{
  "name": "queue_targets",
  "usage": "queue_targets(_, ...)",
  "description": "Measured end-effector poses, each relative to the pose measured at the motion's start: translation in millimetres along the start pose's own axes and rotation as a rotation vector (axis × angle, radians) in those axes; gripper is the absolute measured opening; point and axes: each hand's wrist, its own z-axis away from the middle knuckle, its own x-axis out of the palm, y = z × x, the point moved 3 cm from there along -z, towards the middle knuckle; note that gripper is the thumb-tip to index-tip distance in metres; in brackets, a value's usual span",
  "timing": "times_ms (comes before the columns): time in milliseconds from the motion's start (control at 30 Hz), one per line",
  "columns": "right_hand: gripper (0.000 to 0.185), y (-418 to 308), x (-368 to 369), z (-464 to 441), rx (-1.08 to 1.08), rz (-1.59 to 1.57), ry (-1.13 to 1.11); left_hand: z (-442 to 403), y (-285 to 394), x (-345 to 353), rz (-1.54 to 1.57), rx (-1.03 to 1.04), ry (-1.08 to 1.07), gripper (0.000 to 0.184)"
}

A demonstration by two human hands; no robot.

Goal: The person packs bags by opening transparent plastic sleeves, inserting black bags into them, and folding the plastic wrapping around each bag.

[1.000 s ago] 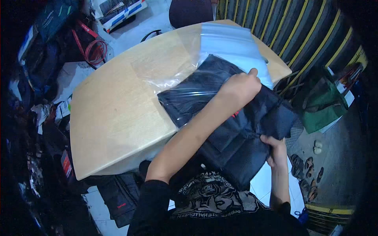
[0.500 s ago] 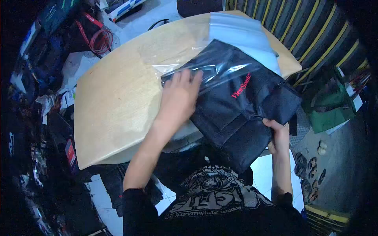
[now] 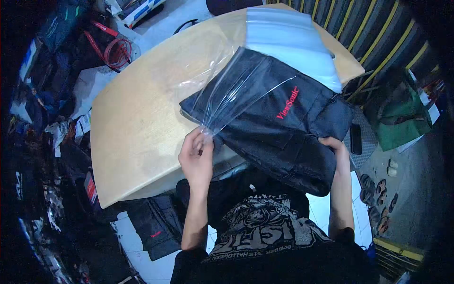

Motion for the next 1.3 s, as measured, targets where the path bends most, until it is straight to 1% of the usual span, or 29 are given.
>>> queue_targets(67,0.021,0.1,6.5,3.5,0.016,-0.028,-0.007,4.1,5.7,4.4,0.047,-0.026,0.001,0.025)
queue_targets(100,0.021,0.8,8.1,4.1,-0.002,-0.034,-0.013,5.7,1.8,6.1,-0.033,-0.031,0.016,0.034)
queue_targets(133,0.021,2.2,8.9,4.3,-0.020,-0.039,-0.020,8.9,6.7,7.1,-0.477,0.161,0.020,0.040)
queue_targets(200,0.021,6.8,12.7,4.9,-0.045,-0.050,-0.028,20.2,20.5,16.7,-0.650,0.480,0.000,0.048)
queue_targets(267,0.022,11.3,18.8,5.7,-0.068,-0.060,-0.032,31.1,24.1,22.9,-0.636,0.421,-0.015,0.052)
queue_targets(367,0.014,15.2,27.9,14.1,-0.125,-0.006,0.017,31.7,36.5,27.8,-0.619,0.319,-0.026,0.059)
queue_targets(400,0.016,16.6,35.2,19.1,-0.153,0.022,0.040,31.7,40.6,27.8,-0.616,0.282,-0.025,0.062)
queue_targets(467,0.022,16.4,48.8,28.3,-0.221,0.077,0.087,27.0,48.6,21.9,-0.631,0.351,-0.013,0.057)
queue_targets(500,0.030,15.3,46.1,26.9,-0.234,0.114,0.029,23.7,52.4,19.4,-0.638,0.388,-0.007,0.056)
queue_targets(533,0.029,17.6,45.8,28.3,-0.239,0.095,0.019,21.2,55.5,16.5,-0.645,0.426,-0.003,0.054)
queue_targets(567,0.029,21.0,49.4,30.2,-0.245,0.077,0.007,20.2,58.5,16.5,-0.650,0.488,-0.031,0.043)
queue_targets(600,0.029,23.0,50.6,32.8,-0.250,0.058,-0.004,17.8,65.1,20.3,-0.729,0.568,-0.066,0.039)
queue_targets(633,0.035,25.5,47.1,36.3,-0.213,0.177,0.031,13.2,76.0,25.2,-0.807,0.650,-0.102,0.035)
queue_targets(667,0.035,28.7,49.5,41.3,-0.236,0.146,-0.007,8.9,89.1,31.7,-0.883,0.731,-0.135,0.031)
queue_targets(700,0.036,35.2,56.8,47.1,-0.260,0.117,-0.045,3.3,105.0,42.9,-0.853,0.675,-0.221,0.031)
queue_targets(733,0.037,39.8,61.8,52.3,-0.282,0.092,-0.084,-7.1,106.1,55.9,-0.796,0.801,-0.280,0.042)
queue_targets(767,0.041,43.6,62.4,55.5,-0.238,0.088,-0.118,-17.2,106.9,71.4,-0.784,0.846,-0.344,0.045)
queue_targets(800,0.042,46.2,62.9,57.9,-0.245,0.103,-0.121,-24.7,108.4,87.5,-0.774,0.890,-0.401,0.048)
queue_targets(867,0.044,50.9,64.2,59.9,-0.263,0.128,-0.137,-38.7,93.9,119.0,-0.960,0.956,-0.440,0.043)
queue_targets(900,0.046,52.1,62.7,61.7,-0.238,0.141,-0.157,-40.6,85.5,130.7,-1.056,0.988,-0.461,0.041)
queue_targets(1000,0.046,55.4,63.0,61.7,-0.213,0.100,-0.160,-33.4,76.4,148.9,-1.142,1.057,-0.552,0.032)
queue_targets(1133,0.042,48.8,85.4,58.7,-0.249,0.135,-0.220,-24.8,89.6,151.2,-1.002,1.240,-0.569,0.033)
queue_targets(1233,0.037,47.6,102.7,38.7,-0.176,0.145,-0.358,-17.0,99.9,152.4,-1.007,1.250,-0.579,0.033)
queue_targets(1267,0.034,47.4,109.0,31.4,-0.151,0.156,-0.369,-15.3,103.2,152.4,-1.016,1.249,-0.588,0.033)
queue_targets(1300,0.031,47.9,116.1,24.3,-0.125,0.166,-0.379,-16.9,108.9,149.9,-1.000,1.265,-0.565,0.028)
